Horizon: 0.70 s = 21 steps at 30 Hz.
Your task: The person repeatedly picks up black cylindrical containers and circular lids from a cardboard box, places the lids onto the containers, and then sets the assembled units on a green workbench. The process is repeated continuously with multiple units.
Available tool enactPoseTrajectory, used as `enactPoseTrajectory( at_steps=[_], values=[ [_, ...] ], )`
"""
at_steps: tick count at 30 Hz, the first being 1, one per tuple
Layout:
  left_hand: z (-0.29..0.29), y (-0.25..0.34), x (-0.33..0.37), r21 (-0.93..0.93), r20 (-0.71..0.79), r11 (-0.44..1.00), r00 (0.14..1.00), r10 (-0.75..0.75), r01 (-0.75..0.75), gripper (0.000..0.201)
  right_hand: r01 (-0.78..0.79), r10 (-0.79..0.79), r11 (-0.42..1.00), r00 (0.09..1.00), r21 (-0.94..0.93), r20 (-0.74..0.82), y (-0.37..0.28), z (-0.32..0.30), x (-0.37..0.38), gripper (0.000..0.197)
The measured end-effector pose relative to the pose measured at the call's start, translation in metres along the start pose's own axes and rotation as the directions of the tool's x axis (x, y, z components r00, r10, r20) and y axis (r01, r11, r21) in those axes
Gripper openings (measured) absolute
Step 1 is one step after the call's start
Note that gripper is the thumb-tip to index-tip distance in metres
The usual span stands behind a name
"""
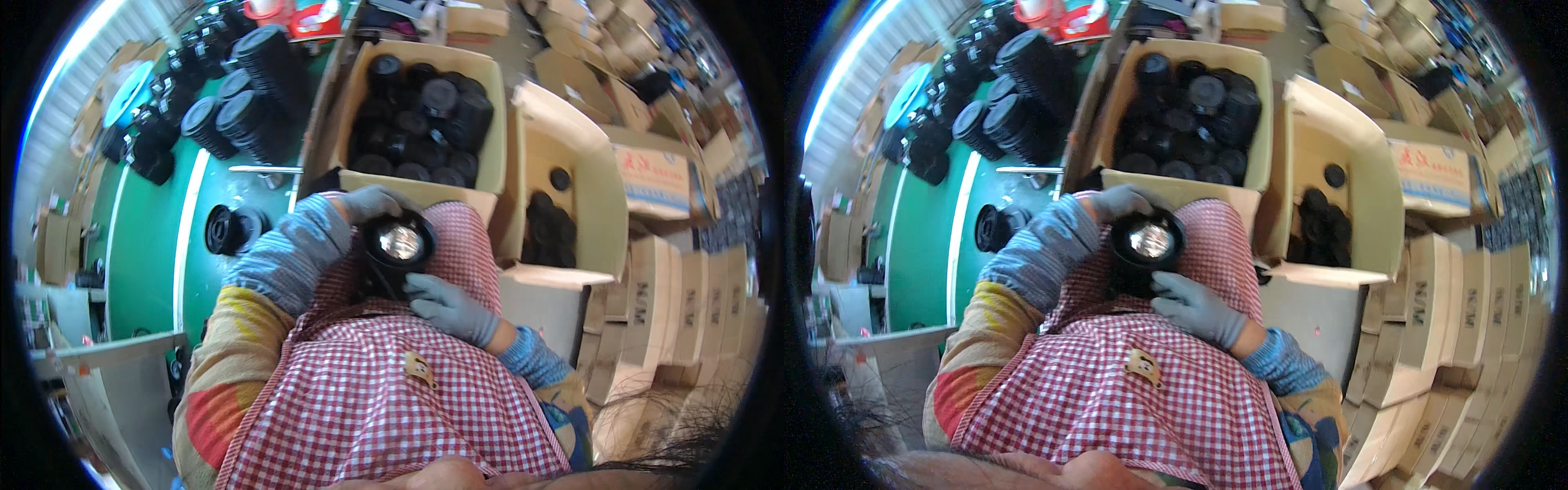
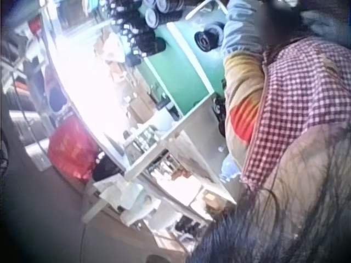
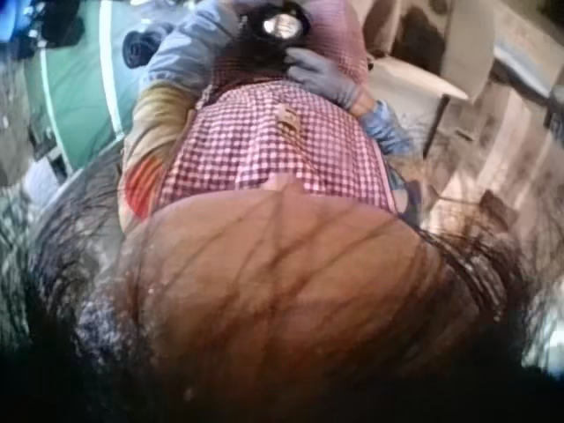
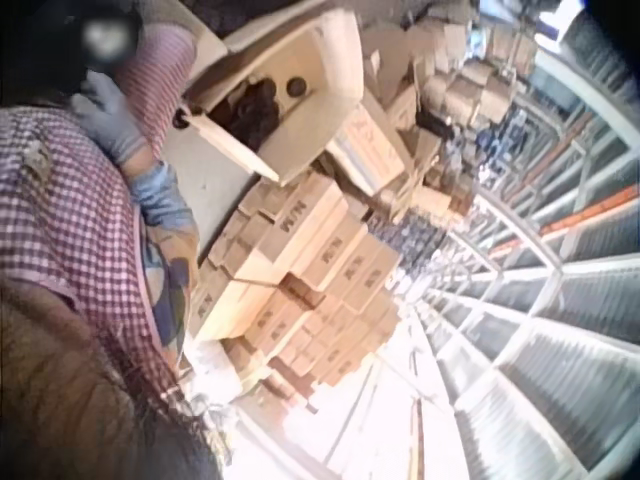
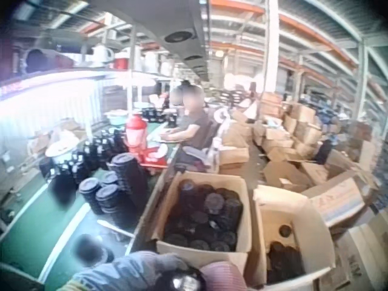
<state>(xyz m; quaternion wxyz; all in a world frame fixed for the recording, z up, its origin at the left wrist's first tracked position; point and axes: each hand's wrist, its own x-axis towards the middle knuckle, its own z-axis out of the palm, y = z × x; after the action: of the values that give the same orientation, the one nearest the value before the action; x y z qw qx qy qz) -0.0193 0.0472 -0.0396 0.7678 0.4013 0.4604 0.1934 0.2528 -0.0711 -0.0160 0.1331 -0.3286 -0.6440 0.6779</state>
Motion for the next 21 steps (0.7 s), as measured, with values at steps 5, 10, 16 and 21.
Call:
enactPoseTrajectory(
  at_steps=[5,10,16,21],
  values=[
    [0.002,-0.006,0.004,0.153,-0.036,0.977,0.987,0.156,-0.149,0.042,0.355,-0.601,0.763,0.697,-0.541,-0.391,-0.037,-0.039,0.028,0.026],
    [-0.093,0.000,-0.042,0.956,-0.006,0.078,0.247,0.969,-0.282,0.032,0.261,-0.454,0.867,0.765,-0.425,-0.456,-0.023,-0.064,0.066,0.035],
    [-0.249,-0.002,-0.131,0.600,-0.652,0.550,-0.044,0.757,0.581,0.073,0.225,-0.243,0.969,0.806,-0.100,-0.540,0.010,-0.086,0.089,0.032],
    [-0.283,-0.028,-0.132,0.792,-0.595,0.587,-0.004,0.804,0.165,0.045,0.251,-0.304,0.952,0.841,-0.175,-0.447,0.002,-0.084,0.108,0.030]
  ],
)
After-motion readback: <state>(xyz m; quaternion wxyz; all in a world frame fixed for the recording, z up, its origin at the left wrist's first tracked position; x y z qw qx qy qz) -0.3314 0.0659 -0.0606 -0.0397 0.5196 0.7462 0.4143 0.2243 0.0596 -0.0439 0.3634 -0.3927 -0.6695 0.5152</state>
